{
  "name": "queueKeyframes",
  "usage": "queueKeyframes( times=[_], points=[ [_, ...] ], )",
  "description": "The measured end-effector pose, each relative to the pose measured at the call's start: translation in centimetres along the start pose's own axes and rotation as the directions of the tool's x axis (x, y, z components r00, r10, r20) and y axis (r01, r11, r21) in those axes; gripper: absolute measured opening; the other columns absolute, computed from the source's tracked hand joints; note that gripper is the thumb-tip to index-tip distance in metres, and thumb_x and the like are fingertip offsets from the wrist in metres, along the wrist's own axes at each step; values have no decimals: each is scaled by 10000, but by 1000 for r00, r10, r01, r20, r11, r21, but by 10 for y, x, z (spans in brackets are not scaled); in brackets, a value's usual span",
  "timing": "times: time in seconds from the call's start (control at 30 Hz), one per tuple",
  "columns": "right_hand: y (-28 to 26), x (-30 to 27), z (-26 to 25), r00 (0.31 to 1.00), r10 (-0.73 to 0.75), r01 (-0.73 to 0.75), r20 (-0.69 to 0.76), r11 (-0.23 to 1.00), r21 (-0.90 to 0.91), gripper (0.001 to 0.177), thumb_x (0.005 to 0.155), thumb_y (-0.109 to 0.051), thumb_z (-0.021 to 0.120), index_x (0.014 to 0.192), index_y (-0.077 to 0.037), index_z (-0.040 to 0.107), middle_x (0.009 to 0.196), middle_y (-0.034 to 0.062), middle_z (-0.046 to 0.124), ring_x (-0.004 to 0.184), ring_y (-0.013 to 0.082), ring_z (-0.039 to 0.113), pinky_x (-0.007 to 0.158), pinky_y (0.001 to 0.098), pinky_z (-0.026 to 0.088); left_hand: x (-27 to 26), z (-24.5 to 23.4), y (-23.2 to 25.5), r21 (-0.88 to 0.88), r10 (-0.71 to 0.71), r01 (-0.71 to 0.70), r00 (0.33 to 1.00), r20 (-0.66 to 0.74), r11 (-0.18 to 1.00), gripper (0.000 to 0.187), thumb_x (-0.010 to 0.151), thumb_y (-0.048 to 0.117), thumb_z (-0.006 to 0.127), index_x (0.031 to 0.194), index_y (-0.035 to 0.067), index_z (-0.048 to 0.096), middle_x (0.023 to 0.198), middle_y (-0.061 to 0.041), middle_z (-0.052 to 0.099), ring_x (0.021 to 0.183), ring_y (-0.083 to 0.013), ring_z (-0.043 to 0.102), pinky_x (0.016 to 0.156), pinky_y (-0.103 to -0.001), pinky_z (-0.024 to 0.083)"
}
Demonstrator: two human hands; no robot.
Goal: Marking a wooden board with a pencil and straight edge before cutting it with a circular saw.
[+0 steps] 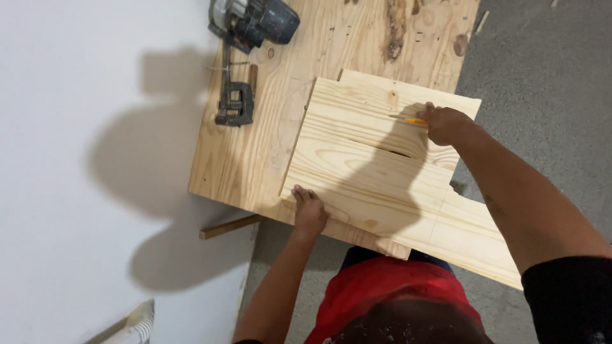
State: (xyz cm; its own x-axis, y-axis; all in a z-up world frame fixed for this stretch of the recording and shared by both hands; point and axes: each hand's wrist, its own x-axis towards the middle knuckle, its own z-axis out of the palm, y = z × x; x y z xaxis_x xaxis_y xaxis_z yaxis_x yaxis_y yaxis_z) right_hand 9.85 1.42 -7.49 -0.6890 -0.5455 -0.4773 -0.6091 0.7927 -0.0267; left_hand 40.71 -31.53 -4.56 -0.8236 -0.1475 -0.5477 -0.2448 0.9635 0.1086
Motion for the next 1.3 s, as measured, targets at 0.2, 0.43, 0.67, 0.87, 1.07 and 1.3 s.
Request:
queueKeyframes(
  times=[0.2, 0.43, 0.67, 0.87, 1.07, 1.3],
  points=[
    [28, 44, 101, 497, -310, 83, -810, 947, -311, 623, 791, -131, 512, 1337, 108, 692, 792, 212, 675, 620, 355, 657, 605, 472, 535, -6, -5, 2, -9, -22, 21, 1000, -19, 1000, 916, 856, 321, 819, 1469, -195, 374, 1537, -489, 208, 1460, -629, 210, 1195, -508, 384],
    [-10, 9, 2, 986, 94, -101, 136, 994, 49, 818, 866, -235, 392, 1612, 72, 252, 1350, 289, 646, 1253, 392, 665, 1036, 463, 537, -11, -6, 4, -31, -13, 12, 1000, -23, 999, 885, 860, 268, 814, 1471, -194, 372, 1530, -504, 208, 1453, -626, 230, 1165, -482, 433],
    [-22, -3, -46, 974, 79, -91, 214, 995, 50, 860, 822, -202, 444, 1612, 76, 246, 1489, 305, 542, 1334, 407, 605, 1099, 464, 498, 6, -3, 7, 53, -46, 42, 997, 70, 998, 928, 841, 317, 828, 1429, -242, 378, 1490, -544, 221, 1418, -662, 258, 1159, -515, 438],
    [-15, 4, -36, 973, 86, -106, 214, 991, 87, 833, 820, -200, 457, 1620, -10, 325, 1559, 269, 492, 1342, 407, 600, 1096, 480, 503, -6, -32, 16, -28, -37, 38, 997, 64, 999, 899, 861, 264, 808, 1429, -262, 352, 1489, -555, 204, 1420, -667, 250, 1096, -524, 483],
    [-13, 1, -33, 963, 52, -83, 263, 991, 106, 777, 863, -167, 446, 1634, -146, 360, 1714, 189, 250, 1492, 412, 400, 1194, 489, 405, -4, -24, 11, 54, -8, 8, 1000, 0, 998, 921, 825, 323, 846, 1406, -244, 410, 1461, -554, 274, 1394, -662, 320, 1024, -516, 552],
    [-15, 5, -27, 962, 72, -91, 262, 994, 61, 747, 886, -138, 406, 1630, -174, 373, 1724, 176, 221, 1519, 383, 359, 1218, 469, 373, 7, -12, 9, 67, -13, 8, 997, 79, 998, 864, 849, 288, 821, 1403, -244, 424, 1468, -568, 236, 1399, -675, 286, 1056, -532, 526]
  ],
)
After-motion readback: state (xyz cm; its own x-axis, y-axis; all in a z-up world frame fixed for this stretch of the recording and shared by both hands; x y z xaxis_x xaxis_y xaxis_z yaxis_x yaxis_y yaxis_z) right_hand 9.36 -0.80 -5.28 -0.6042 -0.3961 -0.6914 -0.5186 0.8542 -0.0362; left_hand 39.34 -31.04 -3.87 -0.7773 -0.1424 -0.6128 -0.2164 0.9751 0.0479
